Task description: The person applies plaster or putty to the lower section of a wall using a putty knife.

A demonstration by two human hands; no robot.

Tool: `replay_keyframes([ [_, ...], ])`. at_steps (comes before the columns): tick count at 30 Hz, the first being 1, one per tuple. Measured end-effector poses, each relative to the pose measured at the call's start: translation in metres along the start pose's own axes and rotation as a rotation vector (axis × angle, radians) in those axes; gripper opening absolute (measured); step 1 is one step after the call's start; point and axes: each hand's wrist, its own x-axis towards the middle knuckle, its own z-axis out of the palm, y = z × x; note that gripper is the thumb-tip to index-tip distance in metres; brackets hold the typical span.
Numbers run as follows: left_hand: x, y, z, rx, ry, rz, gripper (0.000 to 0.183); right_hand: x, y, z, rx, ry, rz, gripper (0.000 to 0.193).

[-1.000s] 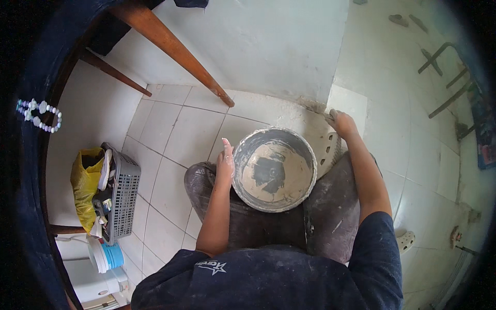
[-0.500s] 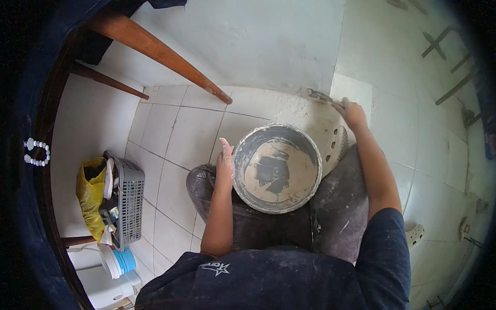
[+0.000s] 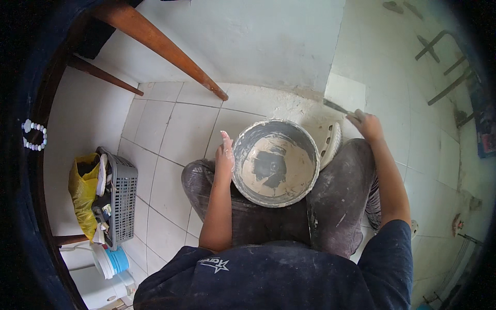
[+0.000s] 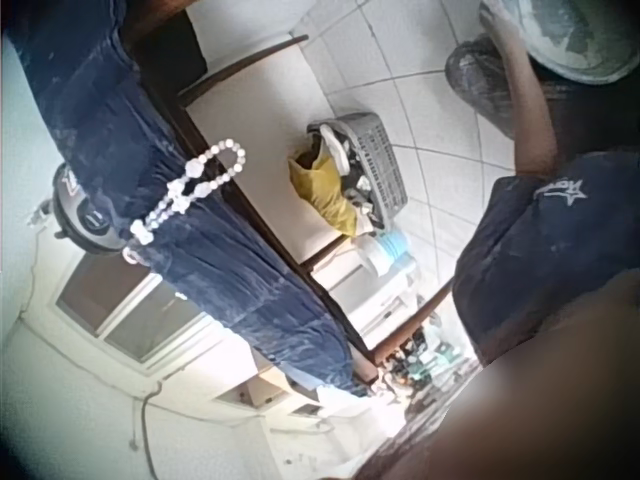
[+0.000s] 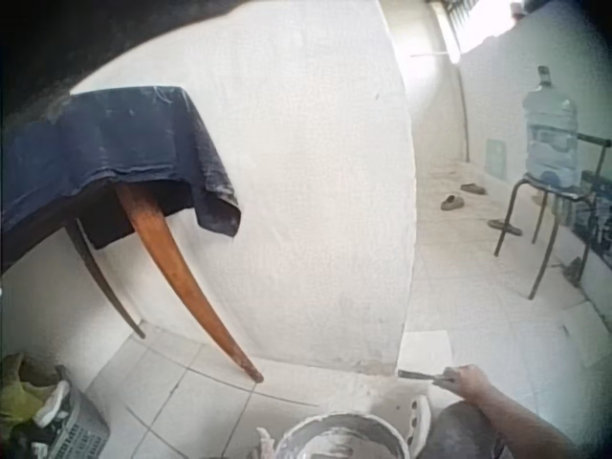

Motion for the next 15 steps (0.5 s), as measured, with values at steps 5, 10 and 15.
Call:
replay_keyframes([
  [5, 0.003, -0.003, -0.002, 0.054, -0.064, -0.029, 0.075, 0.037, -0.033, 0.037, 0.031, -0.088, -0.126, 0.038],
  [10, -0.002, 0.000, 0.001, 0.039, -0.053, -0.058, 0.075, 0.070, -0.048, 0.062, 0.003, -0.239, -0.125, 0.040],
  [15, 0.003, -0.005, -0.002, 0.029, -0.055, -0.102, 0.085, 0.072, -0.039, 0.084, -0.007, -0.241, -0.001, 0.043],
])
